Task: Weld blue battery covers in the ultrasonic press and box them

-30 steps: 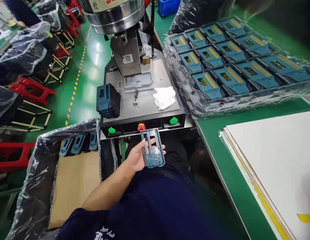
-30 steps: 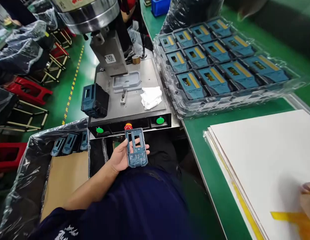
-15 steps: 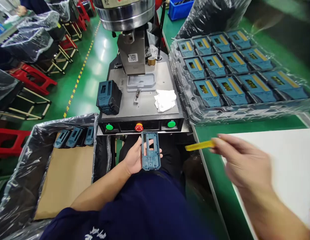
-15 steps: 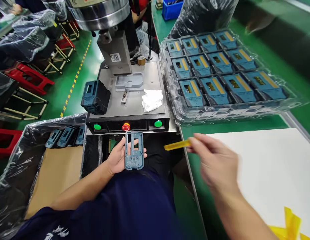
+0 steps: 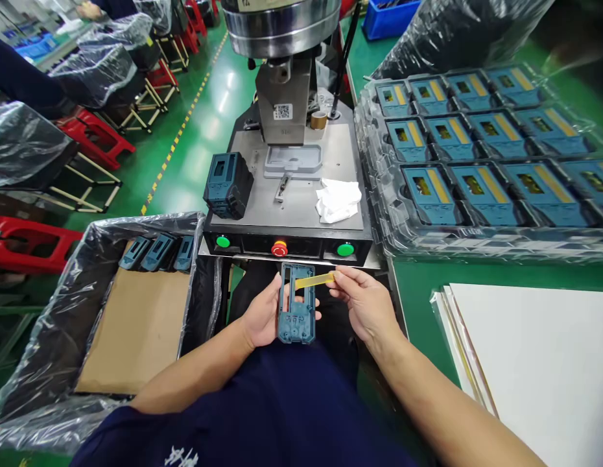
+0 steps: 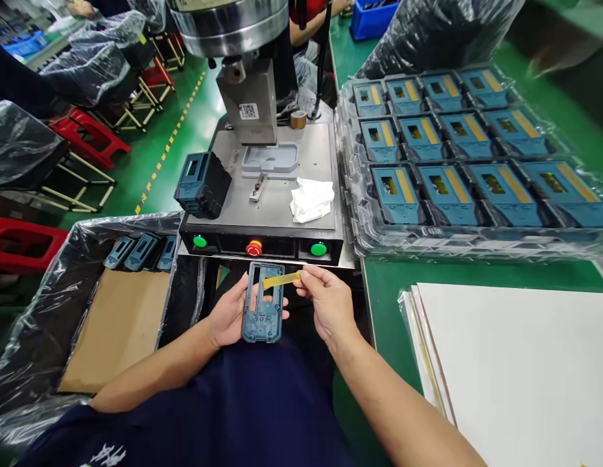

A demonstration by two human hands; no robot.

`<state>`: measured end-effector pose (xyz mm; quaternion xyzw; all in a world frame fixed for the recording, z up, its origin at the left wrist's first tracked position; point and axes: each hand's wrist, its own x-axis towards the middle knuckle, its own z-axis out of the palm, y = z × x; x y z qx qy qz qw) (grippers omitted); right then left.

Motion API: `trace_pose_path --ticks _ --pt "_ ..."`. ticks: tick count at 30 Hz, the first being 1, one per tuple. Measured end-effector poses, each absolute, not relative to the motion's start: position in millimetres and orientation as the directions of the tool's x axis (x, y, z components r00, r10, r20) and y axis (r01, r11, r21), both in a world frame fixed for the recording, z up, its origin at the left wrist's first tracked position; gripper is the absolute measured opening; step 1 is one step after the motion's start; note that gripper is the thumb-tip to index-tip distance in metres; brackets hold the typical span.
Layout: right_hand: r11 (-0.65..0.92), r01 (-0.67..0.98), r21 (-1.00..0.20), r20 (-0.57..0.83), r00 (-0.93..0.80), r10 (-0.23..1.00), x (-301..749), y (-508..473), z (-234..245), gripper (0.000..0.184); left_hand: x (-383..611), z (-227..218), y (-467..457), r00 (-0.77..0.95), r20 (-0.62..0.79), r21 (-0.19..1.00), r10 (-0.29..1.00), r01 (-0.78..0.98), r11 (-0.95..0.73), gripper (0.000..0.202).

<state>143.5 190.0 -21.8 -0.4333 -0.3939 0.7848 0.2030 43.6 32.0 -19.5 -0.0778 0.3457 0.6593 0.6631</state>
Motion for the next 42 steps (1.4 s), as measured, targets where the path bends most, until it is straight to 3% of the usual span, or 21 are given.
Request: trace_pose_path --ticks 7,15,20,27,30,32,35,38,42 --pt "-0.517 0.021 -0.856 -0.433 -0.576 0.693 146 183 -32 0.035 46 -20 36 -0.126 -0.582 0.35 0.803 -0.93 0.108 0.064" --pt "-0.414 0.082 -0.907 -0.348 -0.698 0.626 153 178 -50 0.045 45 -19 36 -0.186 -0.584 0.372 0.79 -0.926 0.056 0.063" --pt "-0.305 0.12 -0.945 -0.295 -0.717 0.632 155 176 -50 0.03 47 -23 37 -0.205 -0.584 0.36 0.786 -0.933 0.023 0.059" --pt "-0.459 0.103 -0.882 -0.389 -0.709 0.588 152 173 -50 0.035 48 -24 41 -0.193 -0.582 0.38 0.79 -0.923 0.055 0.064" --pt "-0.421 0.128 -0.898 -0.383 -0.701 0.602 152 174 -52 0.035 47 -25 42 -0.174 -0.596 0.367 0.784 -0.927 0.072 0.065" --pt "-0.244 0.149 -0.958 -0.277 -0.698 0.66 155 175 -50 0.032 46 -26 41 -0.175 -0.607 0.357 0.775 -0.931 0.069 0.063" --pt "0.277 0.098 -0.956 0.132 -0.699 0.703 159 177 -43 0.022 46 -28 41 -0.192 -0.609 0.345 0.769 -0.938 0.04 0.057" --pt "0.691 -0.044 -0.722 0.501 -0.721 0.478 161 174 -34 0.021 48 -29 42 -0.205 -0.579 0.323 0.789 -0.946 -0.008 0.053" --pt "0.837 -0.171 -0.52 0.556 -0.811 0.18 157 162 -33 0.029 50 -27 46 -0.254 -0.596 0.301 0.762 -0.95 -0.081 0.048"
